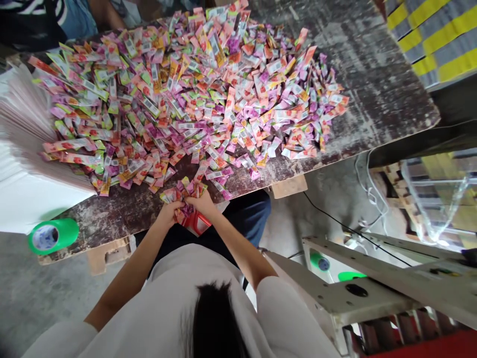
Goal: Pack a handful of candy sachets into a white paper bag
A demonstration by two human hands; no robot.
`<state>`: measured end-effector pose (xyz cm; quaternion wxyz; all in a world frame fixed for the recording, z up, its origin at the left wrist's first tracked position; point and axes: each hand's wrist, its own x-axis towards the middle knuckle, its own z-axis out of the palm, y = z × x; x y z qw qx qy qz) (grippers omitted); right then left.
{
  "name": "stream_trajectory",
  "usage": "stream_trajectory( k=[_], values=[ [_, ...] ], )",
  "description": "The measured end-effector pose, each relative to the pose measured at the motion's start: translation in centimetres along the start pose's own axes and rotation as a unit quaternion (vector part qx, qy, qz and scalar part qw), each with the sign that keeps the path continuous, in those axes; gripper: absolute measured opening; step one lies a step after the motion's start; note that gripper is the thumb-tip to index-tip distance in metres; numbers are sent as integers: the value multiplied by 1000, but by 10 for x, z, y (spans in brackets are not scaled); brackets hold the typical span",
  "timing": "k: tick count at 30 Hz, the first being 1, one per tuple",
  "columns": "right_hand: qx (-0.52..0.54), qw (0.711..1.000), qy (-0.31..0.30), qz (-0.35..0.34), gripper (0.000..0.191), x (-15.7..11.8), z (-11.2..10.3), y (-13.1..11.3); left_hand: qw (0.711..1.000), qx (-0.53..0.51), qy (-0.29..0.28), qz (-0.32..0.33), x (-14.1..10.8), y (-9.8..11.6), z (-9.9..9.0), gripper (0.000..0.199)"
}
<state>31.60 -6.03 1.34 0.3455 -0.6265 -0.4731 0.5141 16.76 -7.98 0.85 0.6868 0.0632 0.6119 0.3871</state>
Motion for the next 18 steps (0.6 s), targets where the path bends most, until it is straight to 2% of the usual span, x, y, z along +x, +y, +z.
stream_trajectory(
  k=[3, 5, 7, 10, 12, 15, 18],
  values=[
    [-15, 995, -90, -28, 26, -29, 15, 7, 998, 7, -50, -47, -15, -7, -12, 29],
    [-94, 986, -133, -41, 26, -40, 18, 9, 994, 2, -77, -73, -21, -8, -19, 28],
    [-186, 970, -141, -63, 24, -47, 18, 9, 997, -11, -45, -61, -24, -12, -22, 26],
    [-266, 953, -105, -98, 21, -45, 9, 7, 999, -37, 25, -12, -22, -16, -23, 26],
    [-269, 957, -68, -85, 22, -34, -10, 8, 999, -35, 31, 16, -17, -13, -23, 25],
    [-248, 968, 21, -37, 17, -9, -57, 13, 995, 4, 38, 89, -3, 2, -18, 34],
    [-246, 962, 116, -2, 20, 17, -102, 22, 972, 128, 51, 190, 17, 18, 5, 42]
  ],
)
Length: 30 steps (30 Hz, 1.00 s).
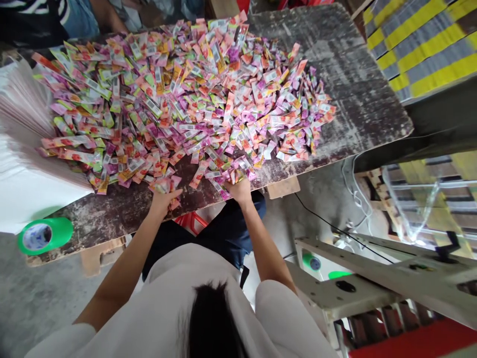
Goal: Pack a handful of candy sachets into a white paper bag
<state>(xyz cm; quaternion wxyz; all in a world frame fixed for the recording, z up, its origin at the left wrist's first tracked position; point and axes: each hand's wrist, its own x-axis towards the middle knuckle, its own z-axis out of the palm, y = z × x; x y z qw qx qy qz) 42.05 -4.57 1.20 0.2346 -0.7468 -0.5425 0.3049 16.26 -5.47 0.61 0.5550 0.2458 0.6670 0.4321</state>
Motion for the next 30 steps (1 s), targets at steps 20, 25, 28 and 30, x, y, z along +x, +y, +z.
stream_trajectory(
  k=[20, 25, 28, 30],
  values=[
    [-128, 976, -48, -170, 22, 64, 33, -38, 817, 565, 15, 113, 22, 9, 19, 30],
    [80, 995, 38, -50, 28, 59, 10, -9, 841, 533, 29, 87, 26, 4, -9, 40],
    [116, 991, 72, 8, 32, 66, -1, 1, 864, 498, 41, 63, 33, 1, -17, 42],
    [85, 995, 59, 15, 31, 70, -2, -1, 868, 491, 47, 56, 35, -1, -18, 44]
  ],
)
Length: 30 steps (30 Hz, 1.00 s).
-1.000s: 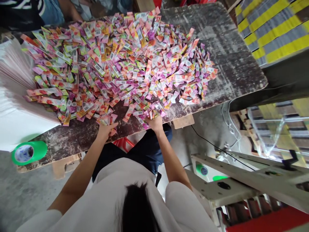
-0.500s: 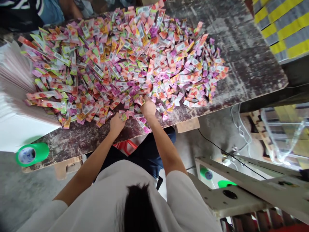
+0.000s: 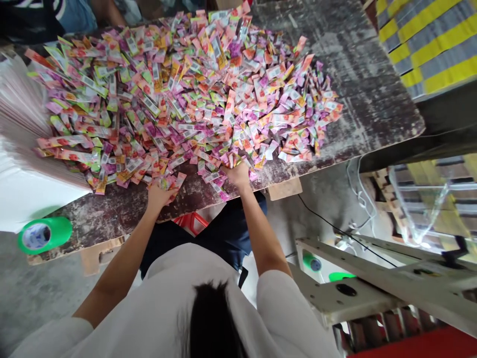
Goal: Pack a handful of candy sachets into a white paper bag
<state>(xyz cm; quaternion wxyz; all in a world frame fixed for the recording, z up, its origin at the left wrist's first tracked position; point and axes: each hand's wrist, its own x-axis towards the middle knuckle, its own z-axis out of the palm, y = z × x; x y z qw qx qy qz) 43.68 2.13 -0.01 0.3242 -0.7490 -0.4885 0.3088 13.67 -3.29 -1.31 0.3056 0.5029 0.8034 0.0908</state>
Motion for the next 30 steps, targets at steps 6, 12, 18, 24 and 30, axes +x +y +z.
stream_trajectory(
  k=[6, 12, 18, 24, 30],
  values=[
    [-148, 988, -22, -39, 44, 5, 36, -34, 993, 55, 16, 101, -12, 5, 8, 56],
    [-250, 958, -126, -68, 62, 4, 43, -52, 997, -37, -6, 69, -4, -4, -4, 54],
    [-270, 955, -103, -59, 59, 6, 30, -49, 998, -34, 6, 46, 2, -3, -9, 47],
    [-293, 946, -118, -71, 46, 10, 66, -56, 989, 100, -57, 90, 3, 14, 1, 33],
    [-147, 984, -101, 16, 61, 26, 62, -38, 998, -32, -33, 47, 9, 6, -4, 29]
  ],
)
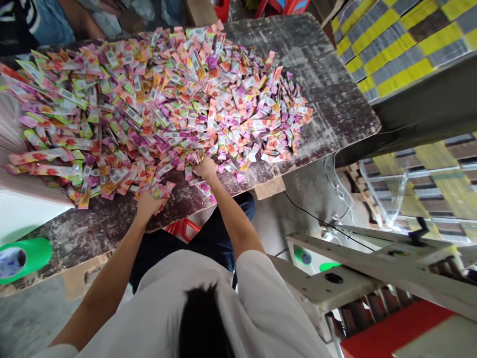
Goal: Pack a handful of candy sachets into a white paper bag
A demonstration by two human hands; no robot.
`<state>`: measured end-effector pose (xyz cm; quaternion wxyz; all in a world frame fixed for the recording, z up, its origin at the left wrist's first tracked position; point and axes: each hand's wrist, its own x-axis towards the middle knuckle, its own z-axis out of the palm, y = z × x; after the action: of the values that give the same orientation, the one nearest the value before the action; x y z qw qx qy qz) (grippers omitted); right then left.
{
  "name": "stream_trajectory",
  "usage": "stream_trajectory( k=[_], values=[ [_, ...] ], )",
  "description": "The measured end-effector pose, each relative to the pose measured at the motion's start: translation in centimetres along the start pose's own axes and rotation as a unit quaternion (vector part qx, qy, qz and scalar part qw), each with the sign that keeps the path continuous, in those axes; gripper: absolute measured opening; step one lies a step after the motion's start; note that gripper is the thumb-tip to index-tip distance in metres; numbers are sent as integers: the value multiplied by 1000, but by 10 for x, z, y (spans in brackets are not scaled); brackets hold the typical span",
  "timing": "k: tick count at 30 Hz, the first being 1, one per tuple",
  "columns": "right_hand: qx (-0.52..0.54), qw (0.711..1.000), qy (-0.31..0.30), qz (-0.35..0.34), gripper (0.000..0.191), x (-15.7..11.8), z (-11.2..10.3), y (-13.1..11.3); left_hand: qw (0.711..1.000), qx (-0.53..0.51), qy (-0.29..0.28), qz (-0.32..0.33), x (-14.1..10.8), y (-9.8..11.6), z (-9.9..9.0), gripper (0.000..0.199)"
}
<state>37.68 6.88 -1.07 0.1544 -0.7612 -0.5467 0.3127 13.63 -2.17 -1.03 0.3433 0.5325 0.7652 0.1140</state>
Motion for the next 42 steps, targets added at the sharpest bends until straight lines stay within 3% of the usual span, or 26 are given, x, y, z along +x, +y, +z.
stream_trajectory(
  k=[2, 5, 8, 10, 13, 17, 20, 24, 27, 31, 36, 39, 42],
  values=[
    [94, 995, 41, -17, 50, -5, -5, 9, 988, -144, 44, -28, -5, -5, -2, 30],
    [232, 966, 98, -53, 41, -24, -13, 23, 911, -401, 71, -56, -19, -10, -8, 36],
    [318, 939, 113, -65, 46, -43, -24, 31, 825, -555, -15, -103, -32, -11, -16, 32],
    [335, 935, 101, -52, 50, -52, -30, 30, 803, -578, -63, -131, -37, -9, -18, 22],
    [357, 931, 53, -62, 51, -63, -32, 19, 800, -584, -77, -117, -41, -1, -11, 16],
    [397, 909, -20, -124, 50, -74, -15, -3, 779, -610, -121, -77, -42, 13, 6, 21],
    [368, 920, -40, -128, 43, -73, 6, -12, 801, -576, -119, -113, -37, 18, 16, 30],
    [386, 916, 12, -108, 36, -51, 24, -14, 805, -571, -80, -143, -30, 16, 20, 35],
    [414, 905, 45, -91, 43, -30, 26, -13, 787, -590, -124, -131, -28, 15, 17, 34],
    [410, 907, 21, -94, 45, -13, 14, -12, 767, -611, -146, -129, -24, 22, 19, 41],
    [398, 911, 89, -61, 38, -3, -15, -16, 757, -621, -141, -146, -16, 27, 20, 40],
    [420, 905, 38, -55, 40, -14, -18, -19, 761, -610, -143, -166, -19, 17, 7, 31],
    [438, 895, -70, -51, 49, -43, 4, -21, 763, -610, -146, -154, -31, -2, -9, 30]
  ],
)
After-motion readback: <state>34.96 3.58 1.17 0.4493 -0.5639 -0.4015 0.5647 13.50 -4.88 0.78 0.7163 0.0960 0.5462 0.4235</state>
